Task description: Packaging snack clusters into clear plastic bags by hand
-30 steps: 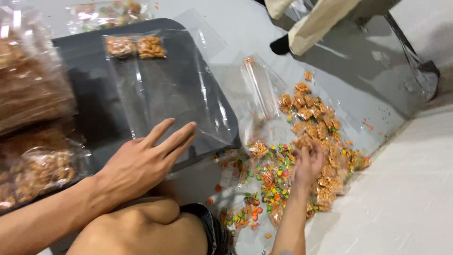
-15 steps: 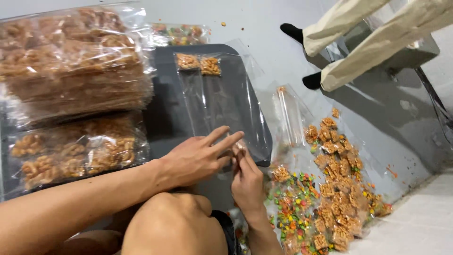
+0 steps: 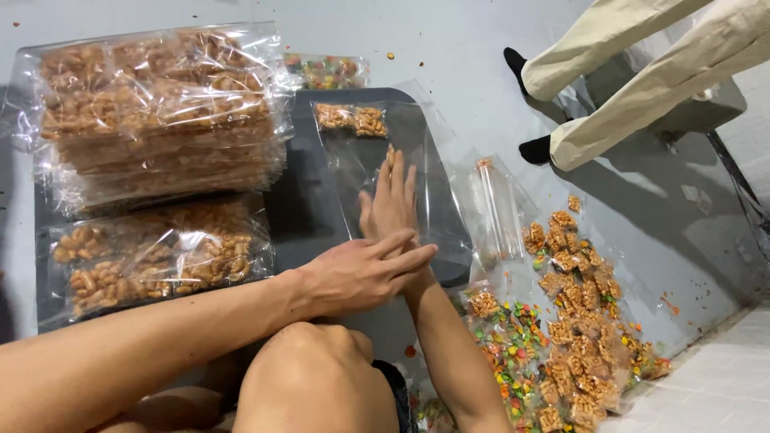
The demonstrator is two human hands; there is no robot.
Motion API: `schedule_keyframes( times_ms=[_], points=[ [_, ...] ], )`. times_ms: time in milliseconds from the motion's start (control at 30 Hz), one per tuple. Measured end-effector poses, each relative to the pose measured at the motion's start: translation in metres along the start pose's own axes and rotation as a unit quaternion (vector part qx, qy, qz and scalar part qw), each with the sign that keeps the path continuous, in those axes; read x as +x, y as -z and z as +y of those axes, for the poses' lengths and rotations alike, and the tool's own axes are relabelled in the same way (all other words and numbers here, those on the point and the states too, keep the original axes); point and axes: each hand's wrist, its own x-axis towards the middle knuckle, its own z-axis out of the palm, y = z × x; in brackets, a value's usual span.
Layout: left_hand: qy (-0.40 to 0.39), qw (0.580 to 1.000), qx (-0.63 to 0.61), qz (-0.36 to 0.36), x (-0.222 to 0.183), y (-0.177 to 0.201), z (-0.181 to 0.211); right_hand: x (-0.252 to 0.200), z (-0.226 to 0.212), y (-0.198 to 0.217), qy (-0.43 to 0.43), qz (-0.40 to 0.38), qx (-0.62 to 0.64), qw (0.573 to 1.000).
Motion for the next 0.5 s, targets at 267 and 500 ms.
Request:
schedule_keyframes(
  times_ms=[267, 500],
  points=[
    [-0.002, 0.998, -0.055, 0.002, 0.013, 0.011, 0.0, 0.057, -0.005, -0.02, -0.04, 0.04, -0.059, 0.997],
    [-0.006, 0.998, -0.057, -0.003, 0.01, 0.012, -0.001, 0.086, 0.013, -0.026, 0.012, 0.002, 0.018, 1.0]
  ],
)
